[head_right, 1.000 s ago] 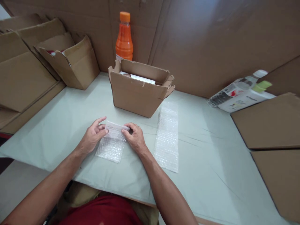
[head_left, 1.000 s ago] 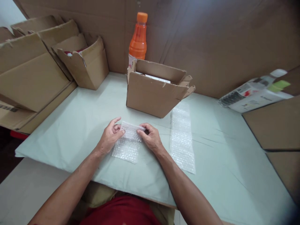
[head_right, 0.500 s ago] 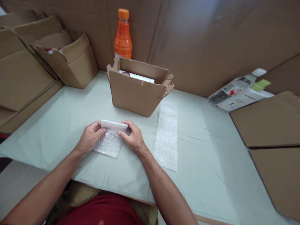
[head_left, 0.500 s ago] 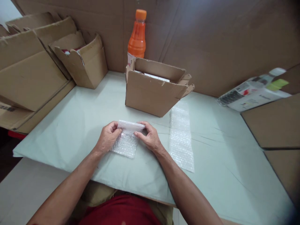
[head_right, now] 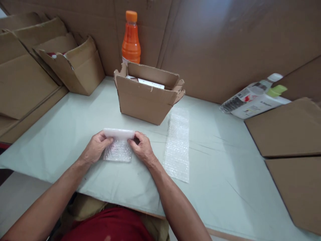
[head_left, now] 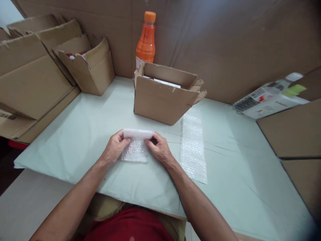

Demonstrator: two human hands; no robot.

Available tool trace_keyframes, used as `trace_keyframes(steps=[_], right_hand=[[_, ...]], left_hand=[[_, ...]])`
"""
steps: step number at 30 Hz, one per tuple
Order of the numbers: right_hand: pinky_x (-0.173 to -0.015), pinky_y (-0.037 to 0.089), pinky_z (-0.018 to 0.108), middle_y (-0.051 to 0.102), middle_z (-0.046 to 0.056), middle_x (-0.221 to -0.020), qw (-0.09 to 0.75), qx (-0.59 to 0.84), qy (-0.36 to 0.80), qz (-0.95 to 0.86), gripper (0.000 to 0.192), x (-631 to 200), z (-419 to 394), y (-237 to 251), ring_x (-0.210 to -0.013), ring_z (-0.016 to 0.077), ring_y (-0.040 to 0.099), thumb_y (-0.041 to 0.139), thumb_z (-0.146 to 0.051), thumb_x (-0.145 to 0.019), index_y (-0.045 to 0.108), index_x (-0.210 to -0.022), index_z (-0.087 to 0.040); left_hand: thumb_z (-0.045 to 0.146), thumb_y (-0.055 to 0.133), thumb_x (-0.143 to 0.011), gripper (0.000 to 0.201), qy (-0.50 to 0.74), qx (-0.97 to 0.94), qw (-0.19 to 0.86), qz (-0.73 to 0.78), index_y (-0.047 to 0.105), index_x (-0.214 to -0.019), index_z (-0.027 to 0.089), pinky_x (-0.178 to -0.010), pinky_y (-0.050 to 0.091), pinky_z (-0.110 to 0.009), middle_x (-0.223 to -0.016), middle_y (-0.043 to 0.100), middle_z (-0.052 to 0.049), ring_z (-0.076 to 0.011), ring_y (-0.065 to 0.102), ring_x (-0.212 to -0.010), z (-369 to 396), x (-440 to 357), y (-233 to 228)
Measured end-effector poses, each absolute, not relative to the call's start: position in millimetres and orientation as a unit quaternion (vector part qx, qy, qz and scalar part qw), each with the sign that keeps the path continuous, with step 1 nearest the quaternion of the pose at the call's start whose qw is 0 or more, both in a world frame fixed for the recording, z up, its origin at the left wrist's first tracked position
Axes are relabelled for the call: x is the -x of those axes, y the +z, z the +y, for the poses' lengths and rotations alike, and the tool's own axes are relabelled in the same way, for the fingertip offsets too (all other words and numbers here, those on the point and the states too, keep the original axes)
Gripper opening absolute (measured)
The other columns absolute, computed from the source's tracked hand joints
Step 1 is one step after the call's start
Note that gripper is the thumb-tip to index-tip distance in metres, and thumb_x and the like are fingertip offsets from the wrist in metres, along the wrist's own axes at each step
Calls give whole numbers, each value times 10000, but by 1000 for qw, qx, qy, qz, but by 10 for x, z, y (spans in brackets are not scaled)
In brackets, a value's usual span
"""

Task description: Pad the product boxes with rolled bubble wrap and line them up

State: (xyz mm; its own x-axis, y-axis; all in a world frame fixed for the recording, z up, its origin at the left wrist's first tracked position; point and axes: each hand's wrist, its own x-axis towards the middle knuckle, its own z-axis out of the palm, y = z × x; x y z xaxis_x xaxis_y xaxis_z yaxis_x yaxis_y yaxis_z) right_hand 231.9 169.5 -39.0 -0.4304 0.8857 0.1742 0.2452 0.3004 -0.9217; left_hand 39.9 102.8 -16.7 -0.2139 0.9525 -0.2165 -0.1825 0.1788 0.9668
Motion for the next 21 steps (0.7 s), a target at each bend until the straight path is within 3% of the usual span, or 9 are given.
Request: trace_keyframes(steps=[4,7,10,13,17,21], right_hand=[[-866,504,329,725,45,-965,381,379,504,-677,176,-2342,1698,-345,-926,198,656,571,-285,-826,700,-919,-209],[-863,516,336,733,71,-1097,390,376,562,-625,285,-2372,1706,-296,-1004,204,675,548,-393,-911,708,-1060,-212],[-851,525,346,726,93,-1171,366,358,592,-622,391,-2375,1702,-274,-1051,223,677,637,-470,-878,677,-1172,-215],[-834,523,340,743,69,-1021,333,358,581,-650,439,-2347,1691,-301,-946,208,680,765,-403,-768,684,-1149,-202],[-731,522,310,701,28,-842,361,391,557,-637,303,-2317,1698,-369,-747,160,637,717,-391,-781,708,-1011,-194],[-661,506,290,686,20,-803,395,417,512,-640,262,-2317,1710,-404,-683,147,597,696,-377,-770,711,-960,-198]], left_hand=[[333,829,-584,323,557,-330,516,561,634,-796,186,-658,468,-261,-874,729,-33,-165,634,-747,1026,-390,-160],[283,795,-597,252,573,-342,482,567,660,-785,184,-717,484,-275,-978,749,-63,-185,655,-841,1018,-389,-158],[251,751,-624,175,570,-375,463,566,682,-770,183,-752,485,-285,-1014,751,-77,-205,662,-900,1000,-395,-150],[251,748,-648,183,561,-392,465,561,701,-810,180,-736,474,-277,-1029,743,-75,-195,655,-879,988,-404,-146],[298,724,-716,331,585,-328,494,554,688,-1026,187,-674,449,-259,-990,724,-48,-154,621,-774,1011,-396,-179],[457,708,-759,430,594,-259,548,528,662,-1071,166,-630,442,-258,-868,682,-30,-146,600,-706,1041,-384,-200]])
